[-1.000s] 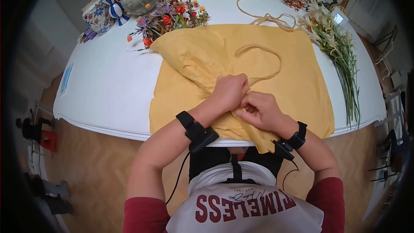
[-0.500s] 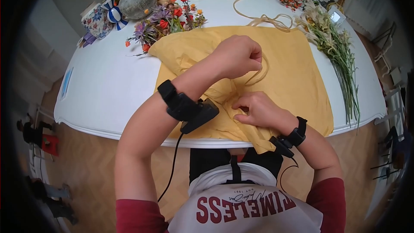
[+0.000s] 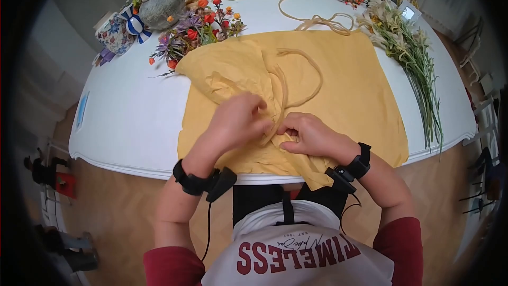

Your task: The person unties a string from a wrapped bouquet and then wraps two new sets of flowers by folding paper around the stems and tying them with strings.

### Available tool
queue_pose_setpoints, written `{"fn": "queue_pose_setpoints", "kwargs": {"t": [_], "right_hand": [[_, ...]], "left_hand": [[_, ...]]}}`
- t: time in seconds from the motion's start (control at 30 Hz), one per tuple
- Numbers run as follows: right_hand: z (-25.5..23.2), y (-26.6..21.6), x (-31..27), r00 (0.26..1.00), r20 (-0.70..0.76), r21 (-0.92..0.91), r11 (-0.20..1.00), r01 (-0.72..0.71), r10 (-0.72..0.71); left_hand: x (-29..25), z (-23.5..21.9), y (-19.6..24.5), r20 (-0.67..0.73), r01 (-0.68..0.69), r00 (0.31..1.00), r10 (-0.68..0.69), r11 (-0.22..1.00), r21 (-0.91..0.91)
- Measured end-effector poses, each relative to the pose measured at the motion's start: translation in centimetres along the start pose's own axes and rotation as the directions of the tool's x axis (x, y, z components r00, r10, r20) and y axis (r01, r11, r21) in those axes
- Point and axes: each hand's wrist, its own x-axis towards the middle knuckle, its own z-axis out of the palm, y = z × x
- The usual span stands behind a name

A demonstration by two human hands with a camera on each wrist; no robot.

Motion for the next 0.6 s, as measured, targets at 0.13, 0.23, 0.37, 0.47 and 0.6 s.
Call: {"fn": "queue_pose_setpoints", "kwargs": {"t": [0.13,0.23,0.37,0.47,0.6], "right_hand": [[0.0,0.1,0.0,1.0,0.003,0.0,1.0,0.026,-0.026],[-0.1,0.1,-0.1,0.999,-0.001,-0.018,0.999,0.037,-0.037],[0.3,0.5,-0.1,0.998,-0.046,0.123,0.992,-0.033,0.039],[0.0,0.1,-0.1,0.996,-0.029,0.227,0.971,-0.075,0.084],[-0.1,0.3,-0.9,0.993,-0.058,0.062,0.993,-0.104,0.108]], "left_hand": [[-2.0,3.9,-1.3,0.076,0.016,0.997,-0.005,0.991,-0.135],[-1.6,4.8,-1.5,-0.112,-0.097,0.99,0.082,0.986,-0.137],[-0.3,5.3,-0.2,-0.035,0.056,0.989,-0.142,0.588,-0.807],[0.6,7.8,-0.3,-0.029,0.038,0.976,-0.216,0.303,-0.952],[0.4,9.4,-0.5,-0.101,-0.001,0.959,-0.266,0.352,-0.936]]}}
